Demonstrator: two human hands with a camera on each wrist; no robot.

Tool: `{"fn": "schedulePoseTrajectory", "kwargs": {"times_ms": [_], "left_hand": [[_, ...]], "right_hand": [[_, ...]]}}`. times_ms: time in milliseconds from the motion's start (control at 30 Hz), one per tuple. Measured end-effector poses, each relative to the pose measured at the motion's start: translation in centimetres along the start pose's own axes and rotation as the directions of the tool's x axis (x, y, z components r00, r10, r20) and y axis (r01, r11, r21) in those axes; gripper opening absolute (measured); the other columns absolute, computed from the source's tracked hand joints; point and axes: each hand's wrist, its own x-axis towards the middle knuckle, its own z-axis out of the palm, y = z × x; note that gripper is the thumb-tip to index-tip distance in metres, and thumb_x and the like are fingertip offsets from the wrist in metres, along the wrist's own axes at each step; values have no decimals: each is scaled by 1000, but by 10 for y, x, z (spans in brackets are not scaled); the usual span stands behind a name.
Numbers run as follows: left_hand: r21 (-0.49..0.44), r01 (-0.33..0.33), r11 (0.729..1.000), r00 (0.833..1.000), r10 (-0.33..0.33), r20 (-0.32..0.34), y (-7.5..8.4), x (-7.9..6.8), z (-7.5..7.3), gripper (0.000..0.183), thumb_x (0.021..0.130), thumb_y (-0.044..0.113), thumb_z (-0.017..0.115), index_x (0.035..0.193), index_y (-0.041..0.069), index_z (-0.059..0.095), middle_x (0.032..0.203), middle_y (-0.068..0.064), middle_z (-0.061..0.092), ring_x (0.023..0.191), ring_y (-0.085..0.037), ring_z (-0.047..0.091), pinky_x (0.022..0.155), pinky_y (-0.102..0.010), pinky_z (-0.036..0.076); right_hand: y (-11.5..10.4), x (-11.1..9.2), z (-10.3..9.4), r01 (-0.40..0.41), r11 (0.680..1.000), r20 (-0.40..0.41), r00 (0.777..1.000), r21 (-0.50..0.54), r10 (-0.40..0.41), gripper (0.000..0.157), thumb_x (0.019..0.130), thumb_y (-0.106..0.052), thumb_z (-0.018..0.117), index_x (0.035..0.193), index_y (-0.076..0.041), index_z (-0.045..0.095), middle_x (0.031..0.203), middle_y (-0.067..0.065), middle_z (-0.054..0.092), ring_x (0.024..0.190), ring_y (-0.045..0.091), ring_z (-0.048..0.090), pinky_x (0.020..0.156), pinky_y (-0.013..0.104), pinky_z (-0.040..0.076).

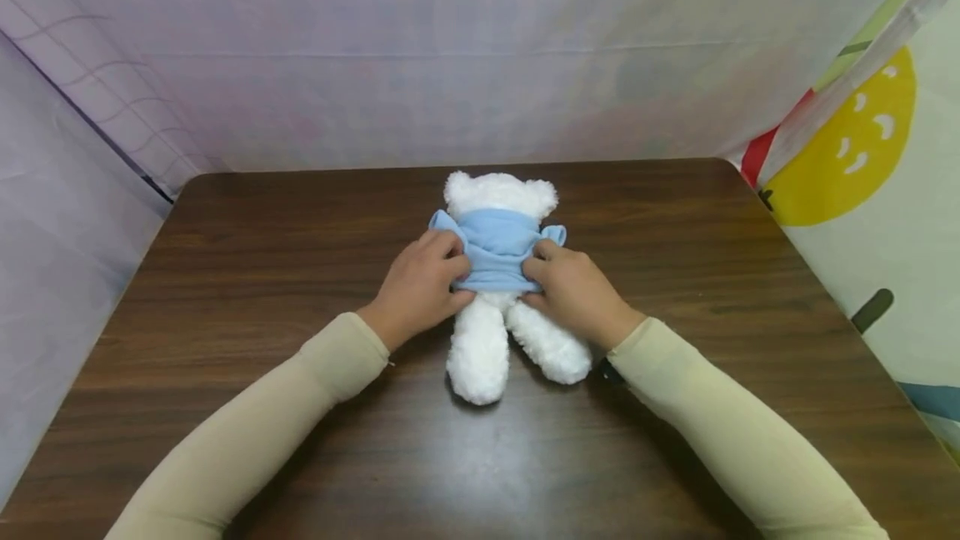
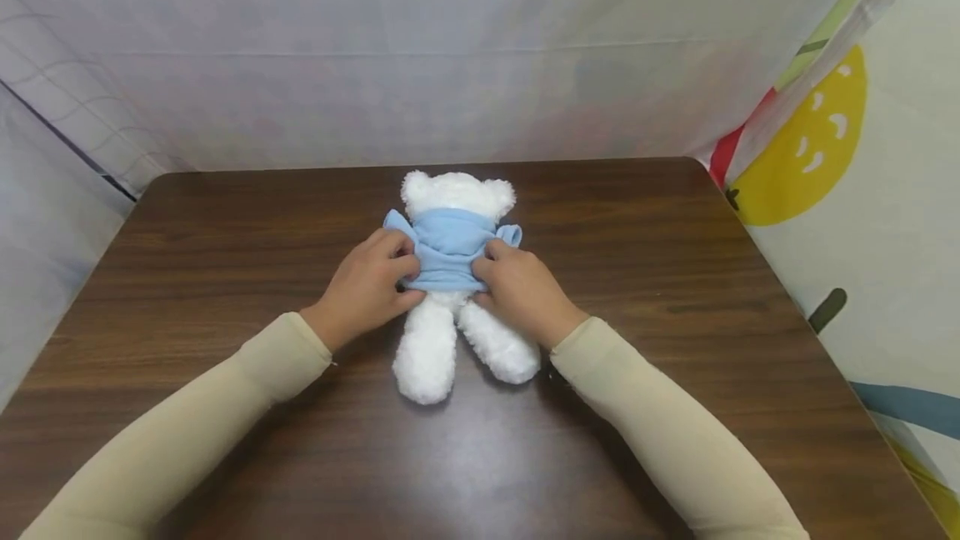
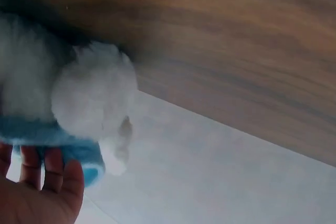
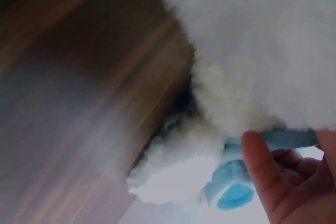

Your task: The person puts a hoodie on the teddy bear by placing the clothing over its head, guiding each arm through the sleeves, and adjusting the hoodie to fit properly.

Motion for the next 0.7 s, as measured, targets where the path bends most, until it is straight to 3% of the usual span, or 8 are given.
{"fn": "schedulePoseTrajectory", "kwargs": {"times_ms": [200, 367, 567, 700], "left_hand": [[52, 9, 999, 999, -7, -41, 9, 4, 4, 20, 77, 7, 77, 69, 11, 59, 88, -5, 54, 83, -23, 53, 73, -34, 49], [118, -14, 993, 1000, 17, -18, 9, 1, 1, 13, 78, 9, 74, 71, 9, 63, 87, -6, 53, 79, -23, 51, 69, -34, 49], [47, -70, 996, 997, 68, 44, 0, -11, -8, 15, 86, 24, 70, 80, 10, 67, 92, -7, 51, 84, -23, 47, 71, -37, 44], [7, -77, 997, 996, 77, -35, 0, -11, -14, 23, 86, 31, 73, 79, 9, 70, 95, -9, 54, 93, -26, 49, 83, -40, 45]], "right_hand": [[3, -3, -2, 47, 997, -51, 997, -57, -50, 35, 78, -8, 81, 72, -13, 46, 68, 0, 46, 57, 15, 38, 49, 31, 39], [-1, -2, -1, 91, 994, -83, 992, -53, -95, 37, 80, -8, 79, 71, -13, 43, 64, -2, 42, 54, 13, 34, 47, 29, 36], [3, -13, -8, 133, 985, -1, 991, 108, -133, 19, 88, -25, 76, 83, -10, 65, 79, 0, 58, 67, 12, 52, 60, 30, 48], [12, -22, -10, 189, 964, -81, 981, 190, -176, 20, 91, -23, 72, 100, -5, 73, 99, 6, 68, 90, 19, 65, 78, 38, 54]]}}
